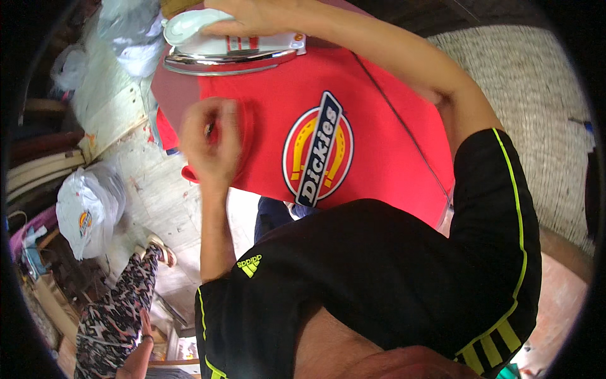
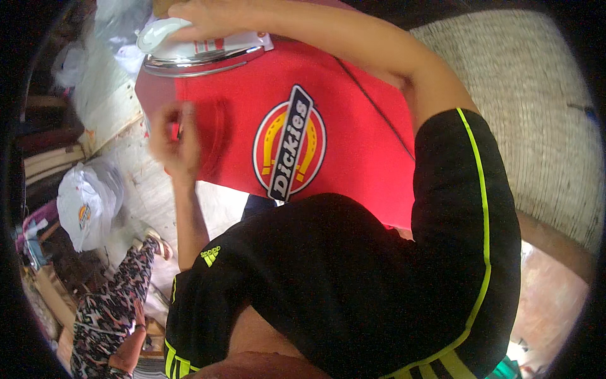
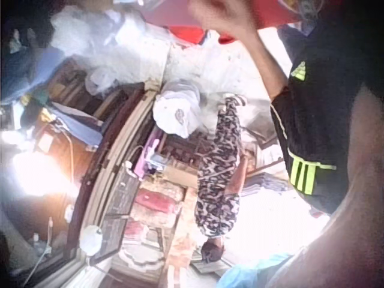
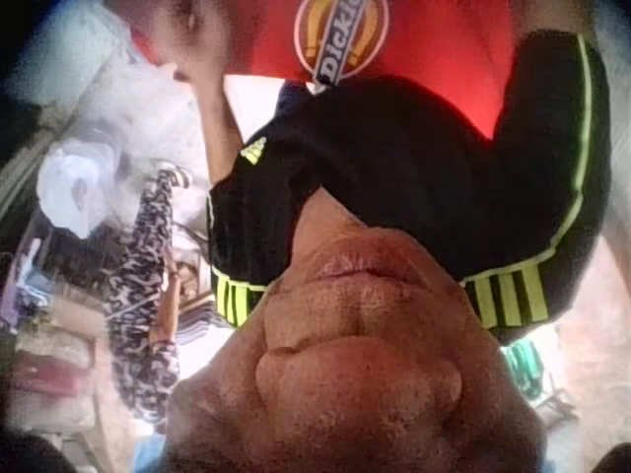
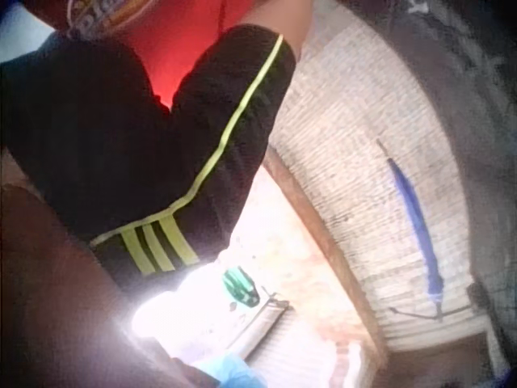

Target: The person irons a red Dickies t-shirt on a pink ironing board. They smooth the fabric with their hands, use a white electric iron to press the shirt, and flip it over to iron the other side. The person finishes by folding the shirt and placing it on a nearby surface.

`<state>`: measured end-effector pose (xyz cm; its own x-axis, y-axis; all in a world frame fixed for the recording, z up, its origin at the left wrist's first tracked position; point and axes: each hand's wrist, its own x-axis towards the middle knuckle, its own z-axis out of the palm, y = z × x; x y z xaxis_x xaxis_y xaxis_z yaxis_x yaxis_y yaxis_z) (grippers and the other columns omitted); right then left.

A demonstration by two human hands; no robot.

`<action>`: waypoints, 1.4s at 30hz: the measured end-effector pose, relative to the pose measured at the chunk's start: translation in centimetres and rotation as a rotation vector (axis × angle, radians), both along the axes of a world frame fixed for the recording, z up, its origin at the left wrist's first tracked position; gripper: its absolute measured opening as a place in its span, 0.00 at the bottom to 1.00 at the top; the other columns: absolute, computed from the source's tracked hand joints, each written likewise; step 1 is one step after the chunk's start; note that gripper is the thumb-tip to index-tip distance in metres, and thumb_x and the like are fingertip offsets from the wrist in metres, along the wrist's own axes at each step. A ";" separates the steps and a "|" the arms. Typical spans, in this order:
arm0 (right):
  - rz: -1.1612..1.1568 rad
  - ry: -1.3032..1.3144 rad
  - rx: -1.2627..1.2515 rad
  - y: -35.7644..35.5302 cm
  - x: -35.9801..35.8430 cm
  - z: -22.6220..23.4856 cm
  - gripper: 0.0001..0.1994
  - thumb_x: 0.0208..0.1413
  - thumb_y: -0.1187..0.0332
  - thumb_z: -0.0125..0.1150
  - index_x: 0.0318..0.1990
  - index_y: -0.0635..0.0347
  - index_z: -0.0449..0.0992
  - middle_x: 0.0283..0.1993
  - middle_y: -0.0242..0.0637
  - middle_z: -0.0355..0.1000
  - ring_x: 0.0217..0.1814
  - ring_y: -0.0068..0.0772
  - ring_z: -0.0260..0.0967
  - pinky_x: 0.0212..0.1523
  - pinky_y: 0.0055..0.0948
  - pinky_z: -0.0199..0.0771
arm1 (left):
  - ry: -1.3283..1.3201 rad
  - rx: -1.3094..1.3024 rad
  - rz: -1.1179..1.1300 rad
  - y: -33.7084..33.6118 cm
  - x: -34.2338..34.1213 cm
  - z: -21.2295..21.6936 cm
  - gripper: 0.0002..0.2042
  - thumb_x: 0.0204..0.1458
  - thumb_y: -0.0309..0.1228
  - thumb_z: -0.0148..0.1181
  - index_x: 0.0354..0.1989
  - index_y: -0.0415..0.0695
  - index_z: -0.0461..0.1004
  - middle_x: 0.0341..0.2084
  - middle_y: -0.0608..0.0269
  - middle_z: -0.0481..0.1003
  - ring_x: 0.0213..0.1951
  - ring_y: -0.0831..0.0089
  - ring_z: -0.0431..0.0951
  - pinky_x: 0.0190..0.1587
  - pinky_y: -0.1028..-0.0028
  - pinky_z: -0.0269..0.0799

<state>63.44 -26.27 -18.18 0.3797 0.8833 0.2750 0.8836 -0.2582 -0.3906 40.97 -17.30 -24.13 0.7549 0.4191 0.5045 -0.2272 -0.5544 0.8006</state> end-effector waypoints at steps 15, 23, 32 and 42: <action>-0.617 0.184 -0.129 -21.6 -5.2 9.5 0.17 0.61 0.57 0.59 0.41 0.66 0.70 0.29 0.44 0.77 0.26 0.34 0.77 0.28 0.36 0.78 | -0.229 0.653 -0.882 -31.1 5.2 -4.2 0.05 0.49 0.34 0.56 0.31 0.49 0.76 0.34 0.61 0.72 0.41 0.58 0.74 0.39 0.56 0.70; -0.633 0.109 -0.151 -33.2 -12.7 4.2 0.21 0.60 0.50 0.59 0.46 0.60 0.72 0.29 0.53 0.74 0.32 0.56 0.75 0.34 0.47 0.72 | -0.535 0.233 -1.399 -35.9 -7.9 -1.2 0.07 0.52 0.37 0.56 0.31 0.48 0.75 0.37 0.61 0.74 0.45 0.61 0.75 0.46 0.58 0.71; -0.802 0.010 -0.062 -30.8 -12.5 0.0 0.20 0.61 0.51 0.58 0.40 0.63 0.69 0.27 0.57 0.74 0.30 0.59 0.75 0.30 0.51 0.71 | -0.035 0.347 -0.607 -16.6 1.9 -2.6 0.09 0.53 0.36 0.62 0.36 0.45 0.77 0.39 0.59 0.76 0.46 0.60 0.74 0.45 0.58 0.66; -1.017 0.149 -0.072 -30.4 -16.8 0.1 0.20 0.63 0.52 0.56 0.42 0.64 0.66 0.27 0.58 0.73 0.33 0.59 0.75 0.31 0.48 0.71 | 0.261 0.881 -0.292 -10.0 9.9 -5.9 0.34 0.58 0.61 0.45 0.68 0.54 0.61 0.70 0.56 0.56 0.72 0.50 0.49 0.69 0.46 0.42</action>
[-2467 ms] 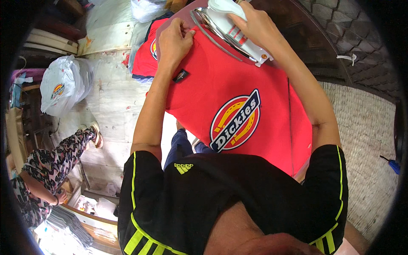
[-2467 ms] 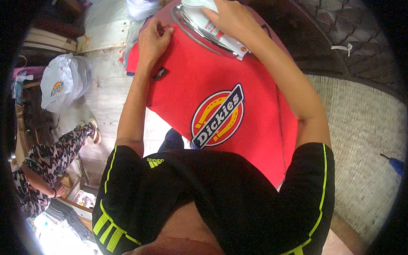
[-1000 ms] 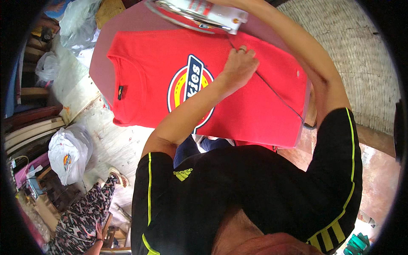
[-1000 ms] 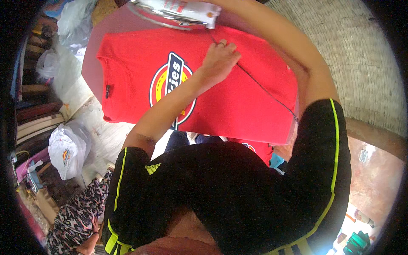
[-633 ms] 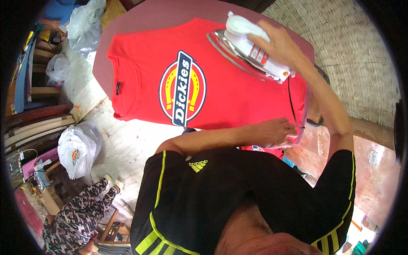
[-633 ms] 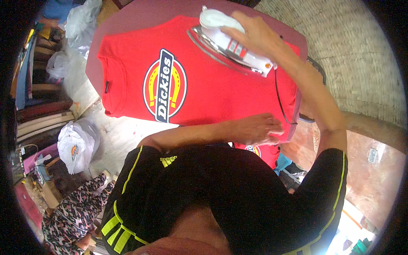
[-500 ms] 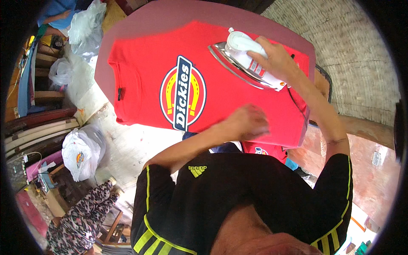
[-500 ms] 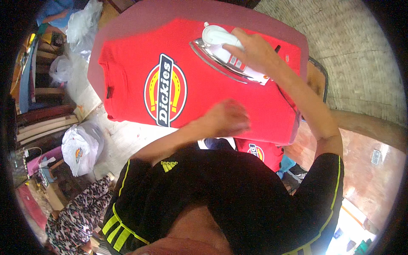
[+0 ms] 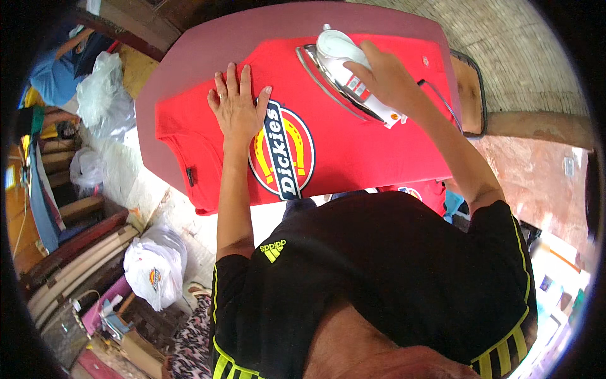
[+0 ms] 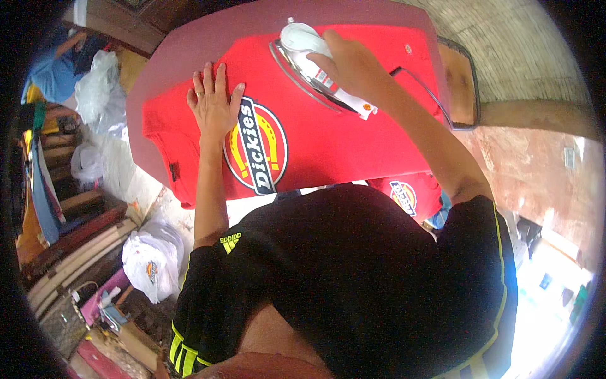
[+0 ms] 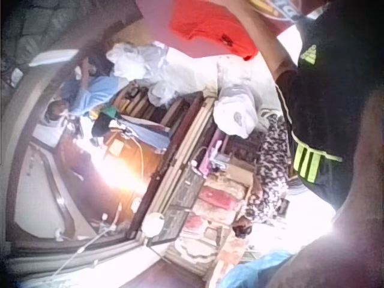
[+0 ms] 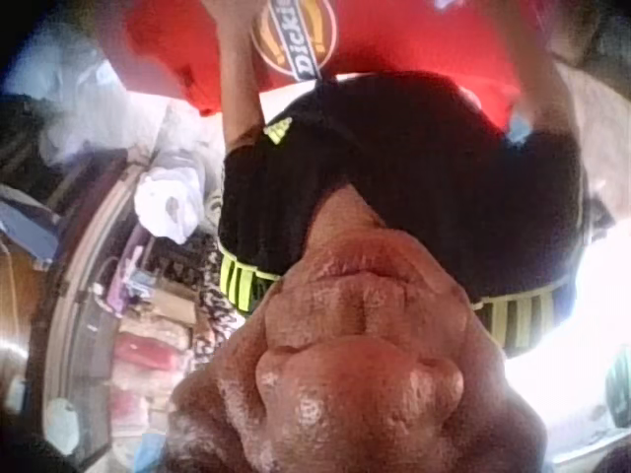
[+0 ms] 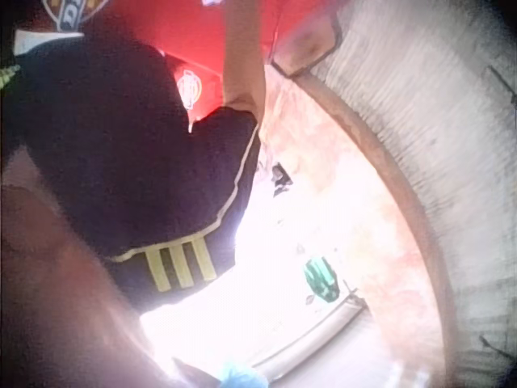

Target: The person irons a red Dickies t-shirt on a pink ironing board. They smooth the fabric with their hands, use a white electric iron to press the shirt, and flip it over to iron the other side. The person finishes by folding the shirt and placing it on a nearby surface.

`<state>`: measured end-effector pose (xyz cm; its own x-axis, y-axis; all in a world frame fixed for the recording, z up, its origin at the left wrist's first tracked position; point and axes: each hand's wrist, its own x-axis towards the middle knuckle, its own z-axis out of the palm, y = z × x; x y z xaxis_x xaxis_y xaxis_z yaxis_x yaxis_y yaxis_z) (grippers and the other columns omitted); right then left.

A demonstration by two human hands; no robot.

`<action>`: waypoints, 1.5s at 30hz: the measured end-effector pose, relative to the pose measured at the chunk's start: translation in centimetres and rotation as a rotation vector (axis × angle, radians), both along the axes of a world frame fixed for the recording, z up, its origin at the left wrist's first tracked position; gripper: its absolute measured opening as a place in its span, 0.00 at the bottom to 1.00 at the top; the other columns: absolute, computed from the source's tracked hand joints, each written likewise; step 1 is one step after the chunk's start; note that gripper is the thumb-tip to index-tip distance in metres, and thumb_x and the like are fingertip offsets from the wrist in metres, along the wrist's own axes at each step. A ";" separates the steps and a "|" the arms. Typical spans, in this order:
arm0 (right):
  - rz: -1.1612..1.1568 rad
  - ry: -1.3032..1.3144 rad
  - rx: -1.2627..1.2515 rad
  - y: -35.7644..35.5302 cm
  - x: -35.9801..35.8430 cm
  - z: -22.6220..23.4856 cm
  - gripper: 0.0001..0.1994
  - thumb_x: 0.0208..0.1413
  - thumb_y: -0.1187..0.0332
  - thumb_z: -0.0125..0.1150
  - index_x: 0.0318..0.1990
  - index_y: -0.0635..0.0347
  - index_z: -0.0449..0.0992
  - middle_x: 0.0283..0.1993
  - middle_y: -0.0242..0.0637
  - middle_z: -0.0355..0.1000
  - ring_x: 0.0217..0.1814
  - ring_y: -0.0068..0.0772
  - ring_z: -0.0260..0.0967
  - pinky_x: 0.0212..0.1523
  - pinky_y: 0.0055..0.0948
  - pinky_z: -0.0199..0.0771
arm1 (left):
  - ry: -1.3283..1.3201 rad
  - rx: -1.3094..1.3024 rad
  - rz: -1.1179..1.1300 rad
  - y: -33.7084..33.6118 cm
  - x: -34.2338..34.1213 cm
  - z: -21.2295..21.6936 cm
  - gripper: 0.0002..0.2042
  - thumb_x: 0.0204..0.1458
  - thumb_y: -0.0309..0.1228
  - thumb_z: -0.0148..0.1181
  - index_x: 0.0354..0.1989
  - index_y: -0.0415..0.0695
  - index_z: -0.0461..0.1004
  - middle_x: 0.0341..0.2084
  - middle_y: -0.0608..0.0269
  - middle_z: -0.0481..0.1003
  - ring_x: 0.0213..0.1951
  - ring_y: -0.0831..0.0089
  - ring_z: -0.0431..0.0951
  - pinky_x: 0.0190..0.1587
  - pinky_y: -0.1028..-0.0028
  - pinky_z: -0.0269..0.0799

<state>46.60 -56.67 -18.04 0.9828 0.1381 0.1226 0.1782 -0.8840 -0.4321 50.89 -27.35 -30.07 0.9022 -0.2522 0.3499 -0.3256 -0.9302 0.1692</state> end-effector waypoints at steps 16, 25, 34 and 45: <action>-0.255 -0.010 0.016 -4.8 -6.6 0.7 0.19 0.62 0.55 0.58 0.46 0.65 0.68 0.33 0.57 0.74 0.36 0.60 0.75 0.34 0.49 0.72 | 0.049 0.081 -0.036 -0.3 0.2 0.7 0.35 0.58 0.59 0.45 0.70 0.51 0.59 0.71 0.53 0.52 0.72 0.47 0.47 0.68 0.44 0.43; -0.560 -0.182 0.020 -10.7 -9.3 -1.9 0.18 0.61 0.56 0.60 0.47 0.61 0.67 0.30 0.57 0.74 0.34 0.58 0.77 0.32 0.48 0.75 | 0.021 0.117 -0.030 -0.7 0.0 0.7 0.34 0.59 0.57 0.47 0.70 0.52 0.58 0.71 0.54 0.52 0.72 0.48 0.48 0.67 0.45 0.44; -0.369 -0.252 -0.311 -13.4 -0.7 -3.9 0.19 0.60 0.56 0.59 0.46 0.65 0.70 0.36 0.55 0.75 0.37 0.53 0.77 0.37 0.45 0.75 | -0.006 0.138 -0.061 -0.2 0.5 0.3 0.34 0.60 0.57 0.45 0.70 0.52 0.58 0.71 0.52 0.54 0.70 0.44 0.51 0.65 0.45 0.49; -0.646 -0.239 -0.176 -14.7 -11.8 -1.8 0.22 0.61 0.54 0.59 0.51 0.65 0.68 0.31 0.57 0.75 0.33 0.62 0.74 0.35 0.50 0.75 | -0.042 0.127 -0.065 -0.5 0.2 0.5 0.33 0.60 0.56 0.47 0.70 0.52 0.58 0.71 0.54 0.53 0.69 0.45 0.53 0.65 0.46 0.49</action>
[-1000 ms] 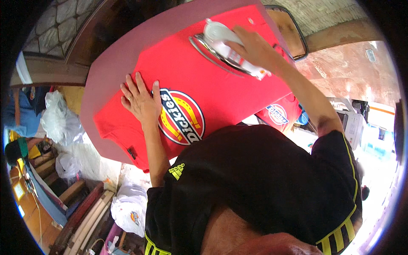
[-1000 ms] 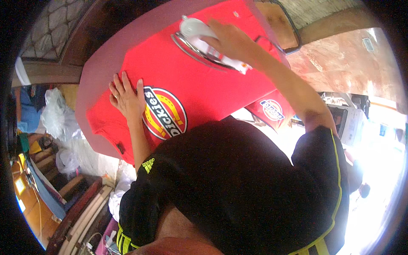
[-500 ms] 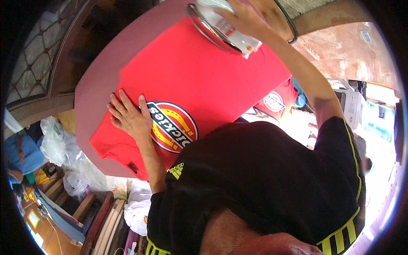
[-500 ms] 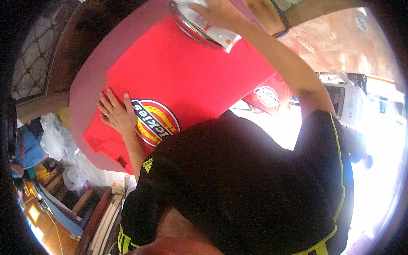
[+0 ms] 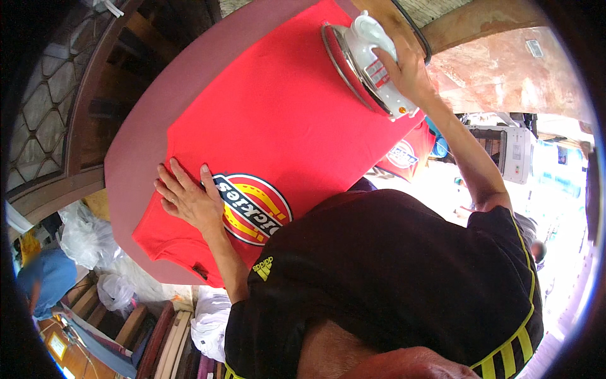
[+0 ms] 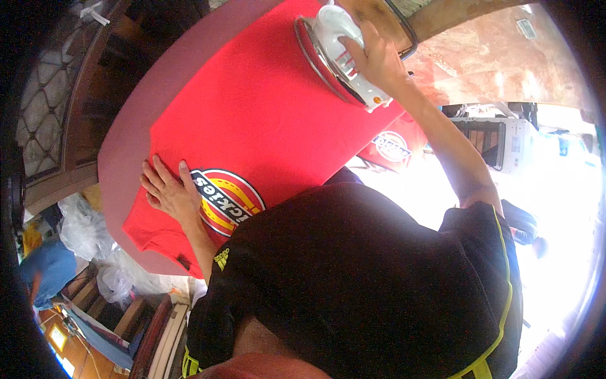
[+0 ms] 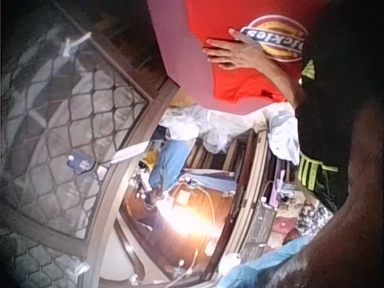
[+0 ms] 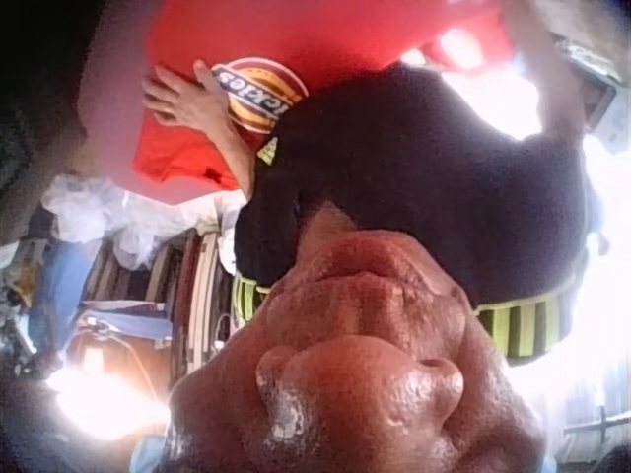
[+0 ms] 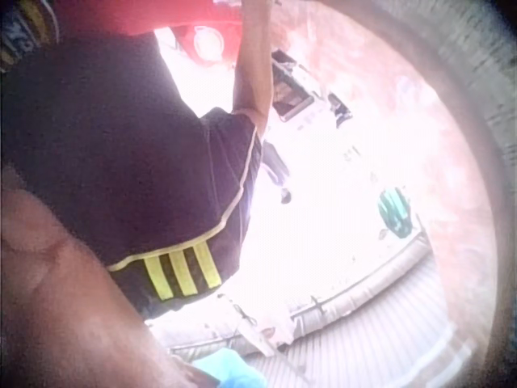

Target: The person irons a red Dickies t-shirt on a pink ironing board. They smooth the fabric with their hands, use a white electric iron to press the shirt, and flip it over to iron the other side. The person finishes by folding the shirt and placing it on a nearby surface.

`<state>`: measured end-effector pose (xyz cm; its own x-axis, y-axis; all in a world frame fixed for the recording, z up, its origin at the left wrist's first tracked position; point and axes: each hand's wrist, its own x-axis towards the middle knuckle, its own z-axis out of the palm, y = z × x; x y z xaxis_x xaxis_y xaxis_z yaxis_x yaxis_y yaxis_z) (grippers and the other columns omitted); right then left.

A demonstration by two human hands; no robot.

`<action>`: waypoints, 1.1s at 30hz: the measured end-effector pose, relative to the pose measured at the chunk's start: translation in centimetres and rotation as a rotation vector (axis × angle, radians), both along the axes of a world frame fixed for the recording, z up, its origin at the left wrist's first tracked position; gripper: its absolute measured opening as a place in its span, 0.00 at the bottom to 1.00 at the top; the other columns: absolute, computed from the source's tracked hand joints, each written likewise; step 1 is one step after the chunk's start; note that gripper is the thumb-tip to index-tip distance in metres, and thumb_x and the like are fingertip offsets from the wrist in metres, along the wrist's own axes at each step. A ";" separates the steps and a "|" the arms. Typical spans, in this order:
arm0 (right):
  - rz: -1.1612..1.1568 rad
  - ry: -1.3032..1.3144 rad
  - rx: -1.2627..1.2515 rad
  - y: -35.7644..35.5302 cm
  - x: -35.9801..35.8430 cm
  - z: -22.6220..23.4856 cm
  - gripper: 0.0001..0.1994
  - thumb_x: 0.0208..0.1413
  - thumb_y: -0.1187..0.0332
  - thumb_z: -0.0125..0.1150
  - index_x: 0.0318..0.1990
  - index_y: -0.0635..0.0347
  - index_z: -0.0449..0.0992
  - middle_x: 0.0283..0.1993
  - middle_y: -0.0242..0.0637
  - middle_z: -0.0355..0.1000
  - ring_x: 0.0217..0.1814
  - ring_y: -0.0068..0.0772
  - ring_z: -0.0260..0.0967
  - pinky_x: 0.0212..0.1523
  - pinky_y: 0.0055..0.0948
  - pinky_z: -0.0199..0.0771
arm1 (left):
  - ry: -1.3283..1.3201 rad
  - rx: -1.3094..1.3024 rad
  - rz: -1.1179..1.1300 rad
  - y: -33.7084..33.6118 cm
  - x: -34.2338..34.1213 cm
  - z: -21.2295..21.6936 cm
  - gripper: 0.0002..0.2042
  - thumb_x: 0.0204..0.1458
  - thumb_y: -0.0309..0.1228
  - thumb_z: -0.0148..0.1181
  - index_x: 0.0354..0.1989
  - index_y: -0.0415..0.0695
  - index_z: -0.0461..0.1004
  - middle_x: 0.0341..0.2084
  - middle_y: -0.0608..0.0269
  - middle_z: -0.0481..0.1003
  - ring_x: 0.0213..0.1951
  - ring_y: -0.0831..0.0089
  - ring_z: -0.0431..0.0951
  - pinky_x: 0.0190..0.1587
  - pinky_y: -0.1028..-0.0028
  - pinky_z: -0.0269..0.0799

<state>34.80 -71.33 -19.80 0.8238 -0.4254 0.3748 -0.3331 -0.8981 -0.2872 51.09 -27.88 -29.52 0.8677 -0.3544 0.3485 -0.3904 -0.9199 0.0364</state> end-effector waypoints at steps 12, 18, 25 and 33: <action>0.041 0.102 0.052 -9.2 15.4 1.8 0.26 0.62 0.51 0.52 0.52 0.70 0.70 0.45 0.65 0.74 0.49 0.66 0.72 0.51 0.54 0.71 | 0.023 -0.005 -0.006 0.1 0.2 -0.3 0.34 0.60 0.58 0.45 0.71 0.53 0.57 0.72 0.56 0.53 0.71 0.47 0.51 0.66 0.47 0.47; 0.343 -0.056 -0.117 -13.2 16.7 0.0 0.27 0.61 0.52 0.52 0.54 0.70 0.69 0.47 0.66 0.73 0.53 0.64 0.71 0.54 0.52 0.69 | 0.045 -0.023 -0.015 0.2 0.7 -0.8 0.33 0.61 0.57 0.44 0.71 0.54 0.58 0.72 0.57 0.53 0.71 0.49 0.51 0.66 0.48 0.46; 0.281 0.173 0.083 -19.2 10.4 3.0 0.25 0.59 0.52 0.56 0.52 0.67 0.72 0.44 0.62 0.75 0.50 0.55 0.75 0.51 0.45 0.74 | 0.155 -0.101 0.076 0.1 -0.3 1.8 0.31 0.59 0.52 0.53 0.69 0.53 0.61 0.71 0.57 0.53 0.72 0.51 0.48 0.67 0.46 0.43; 0.011 0.237 0.513 -21.1 3.9 2.4 0.22 0.63 0.50 0.54 0.50 0.61 0.71 0.20 0.29 0.64 0.19 0.19 0.62 0.21 0.28 0.64 | 0.835 -0.830 -0.430 -12.9 -12.2 7.7 0.08 0.55 0.28 0.62 0.42 0.40 0.78 0.36 0.58 0.80 0.44 0.66 0.79 0.48 0.66 0.73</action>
